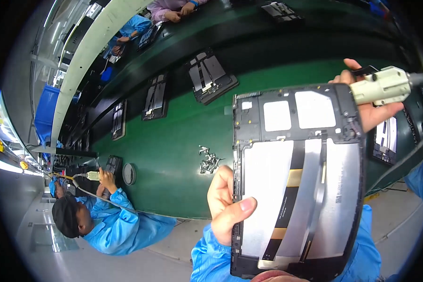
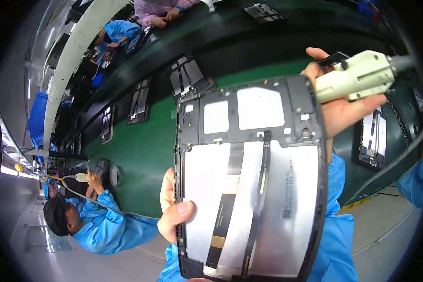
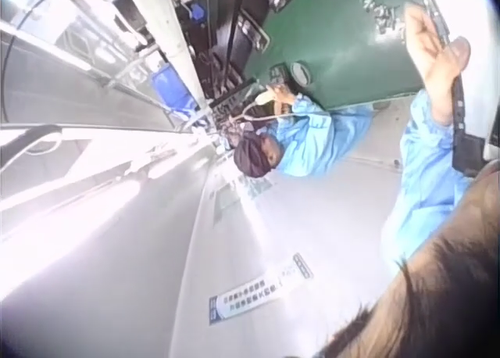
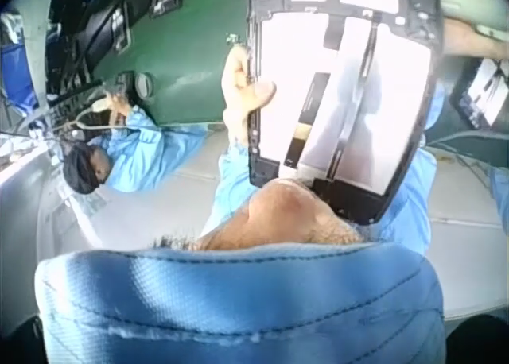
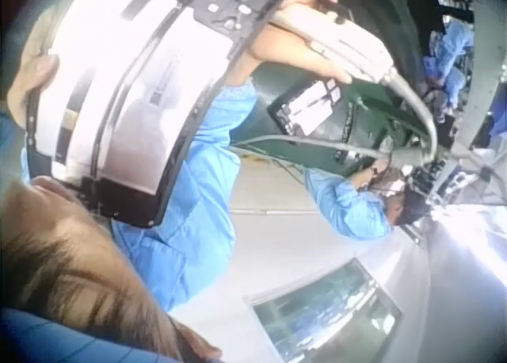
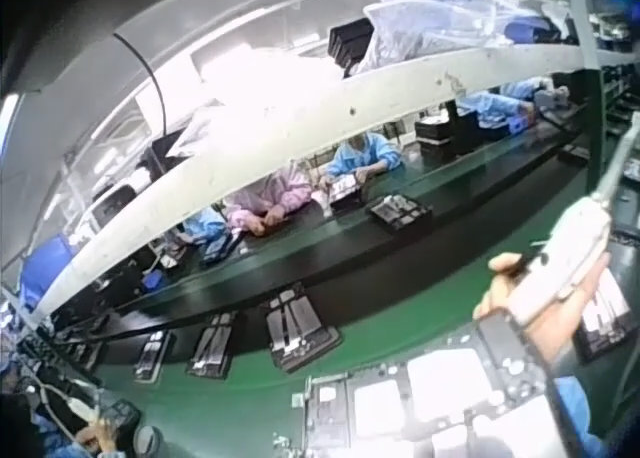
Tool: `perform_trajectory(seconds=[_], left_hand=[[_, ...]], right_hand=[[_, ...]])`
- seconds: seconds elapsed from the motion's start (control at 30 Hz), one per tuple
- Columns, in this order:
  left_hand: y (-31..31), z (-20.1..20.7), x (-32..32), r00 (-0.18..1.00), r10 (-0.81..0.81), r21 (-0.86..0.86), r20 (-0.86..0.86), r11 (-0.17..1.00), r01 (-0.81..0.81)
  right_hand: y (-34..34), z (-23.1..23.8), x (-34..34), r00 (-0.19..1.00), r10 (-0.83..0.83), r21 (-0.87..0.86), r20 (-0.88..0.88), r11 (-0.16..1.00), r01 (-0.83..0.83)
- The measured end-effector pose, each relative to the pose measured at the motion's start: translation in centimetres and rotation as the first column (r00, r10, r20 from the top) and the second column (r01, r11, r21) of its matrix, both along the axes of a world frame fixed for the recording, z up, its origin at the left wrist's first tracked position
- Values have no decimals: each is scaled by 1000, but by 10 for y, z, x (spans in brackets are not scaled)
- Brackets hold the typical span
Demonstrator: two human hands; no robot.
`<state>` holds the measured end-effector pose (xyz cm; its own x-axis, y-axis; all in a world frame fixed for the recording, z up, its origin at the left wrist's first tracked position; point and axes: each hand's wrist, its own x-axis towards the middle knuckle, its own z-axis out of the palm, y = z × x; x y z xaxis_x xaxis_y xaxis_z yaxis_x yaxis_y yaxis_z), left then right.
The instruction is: The person assembles tablet devices on a production line by taking frames from the conveyor, inserting small components into them by hand, and securing them with an electric screwdriver before placing them back onto the conveyor.
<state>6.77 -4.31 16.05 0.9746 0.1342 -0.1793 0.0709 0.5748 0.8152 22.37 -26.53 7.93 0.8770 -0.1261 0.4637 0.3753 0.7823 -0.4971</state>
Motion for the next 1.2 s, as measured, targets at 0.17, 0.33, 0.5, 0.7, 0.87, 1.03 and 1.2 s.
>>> perform_trajectory(seconds=[0.17,0.33,0.5,0.7,0.87,1.03,1.2], left_hand=[[-1,-7,6,999,13,-40,-51,999,-15],[-8,-10,8,997,81,57,2,995,-81],[-20,-8,13,997,71,61,-28,996,-69],[-14,-8,7,997,51,140,-51,989,-43],[-21,-9,8,999,21,108,-34,994,-17],[-16,-20,7,991,124,88,-41,989,-120],[-3,-54,2,990,137,21,41,990,-138]], right_hand=[[3,-3,-17,989,-47,28,141,999,43],[-4,6,-16,979,-79,-32,189,996,87],[-20,0,-16,979,-95,-29,178,994,102],[-7,20,-13,869,74,-9,489,997,-80],[-33,12,-19,936,84,-52,342,996,-70],[-15,-6,-12,988,84,3,133,996,-85],[4,18,4,959,-249,-60,-137,968,243]])
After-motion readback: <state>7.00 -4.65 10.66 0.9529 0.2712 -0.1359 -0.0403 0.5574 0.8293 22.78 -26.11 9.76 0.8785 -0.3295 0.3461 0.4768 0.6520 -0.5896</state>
